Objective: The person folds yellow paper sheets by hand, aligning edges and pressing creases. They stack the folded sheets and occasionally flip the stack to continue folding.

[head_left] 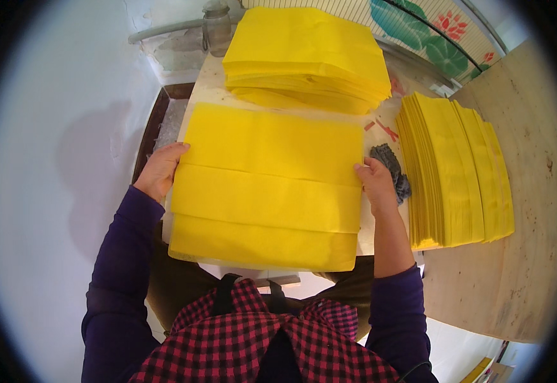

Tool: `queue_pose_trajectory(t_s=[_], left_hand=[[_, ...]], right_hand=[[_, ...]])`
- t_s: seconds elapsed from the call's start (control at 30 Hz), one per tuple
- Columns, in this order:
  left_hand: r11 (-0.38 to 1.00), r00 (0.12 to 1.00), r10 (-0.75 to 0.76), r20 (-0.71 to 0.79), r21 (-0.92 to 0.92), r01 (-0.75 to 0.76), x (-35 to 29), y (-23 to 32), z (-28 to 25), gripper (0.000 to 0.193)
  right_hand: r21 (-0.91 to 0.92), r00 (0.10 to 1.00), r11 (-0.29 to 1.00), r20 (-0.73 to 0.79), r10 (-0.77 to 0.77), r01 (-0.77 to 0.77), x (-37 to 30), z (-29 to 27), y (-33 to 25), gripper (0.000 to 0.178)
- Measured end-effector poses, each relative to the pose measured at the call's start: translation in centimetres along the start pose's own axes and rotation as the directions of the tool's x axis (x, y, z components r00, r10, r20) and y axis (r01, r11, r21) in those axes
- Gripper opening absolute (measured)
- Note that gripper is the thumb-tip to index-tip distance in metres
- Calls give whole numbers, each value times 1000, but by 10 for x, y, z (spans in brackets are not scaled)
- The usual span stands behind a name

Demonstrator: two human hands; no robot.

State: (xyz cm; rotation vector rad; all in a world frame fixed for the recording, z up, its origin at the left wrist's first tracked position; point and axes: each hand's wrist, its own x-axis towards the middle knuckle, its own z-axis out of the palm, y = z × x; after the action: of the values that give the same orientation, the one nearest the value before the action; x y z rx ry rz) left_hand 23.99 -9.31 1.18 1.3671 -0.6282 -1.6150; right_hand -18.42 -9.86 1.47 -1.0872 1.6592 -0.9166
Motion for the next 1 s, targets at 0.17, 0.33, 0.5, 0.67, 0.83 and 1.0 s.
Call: queue_pose_trajectory(t_s=[0.17, 0.33, 0.5, 0.67, 0.83, 1.0], left_hand=[[997, 998, 45, 50, -73, -41, 0, -4, -2, 29], [996, 994, 11, 105, -85, -2, 2, -10, -11, 30], [988, 998, 38, 55, -151, -29, 1, -11, -14, 29], [982, 999, 10, -50, -190, -19, -2, -12, -7, 28], [983, 999, 45, -16, -178, -47, 3, -15, -9, 27], [986, 998, 36, -43, -159, -42, 12, -20, -13, 25]], right_hand=[[92, 994, 992, -72, -79, 86, -6, 4, 6, 38], [143, 987, 979, -91, -131, 143, -7, 8, 18, 35], [147, 995, 986, -72, -73, 83, -9, 9, 14, 32], [89, 990, 993, -121, -71, 82, -13, 14, 9, 31], [162, 984, 978, -136, -112, 134, -14, 16, 14, 32], [151, 987, 980, -113, -116, 133, -7, 12, 22, 36]])
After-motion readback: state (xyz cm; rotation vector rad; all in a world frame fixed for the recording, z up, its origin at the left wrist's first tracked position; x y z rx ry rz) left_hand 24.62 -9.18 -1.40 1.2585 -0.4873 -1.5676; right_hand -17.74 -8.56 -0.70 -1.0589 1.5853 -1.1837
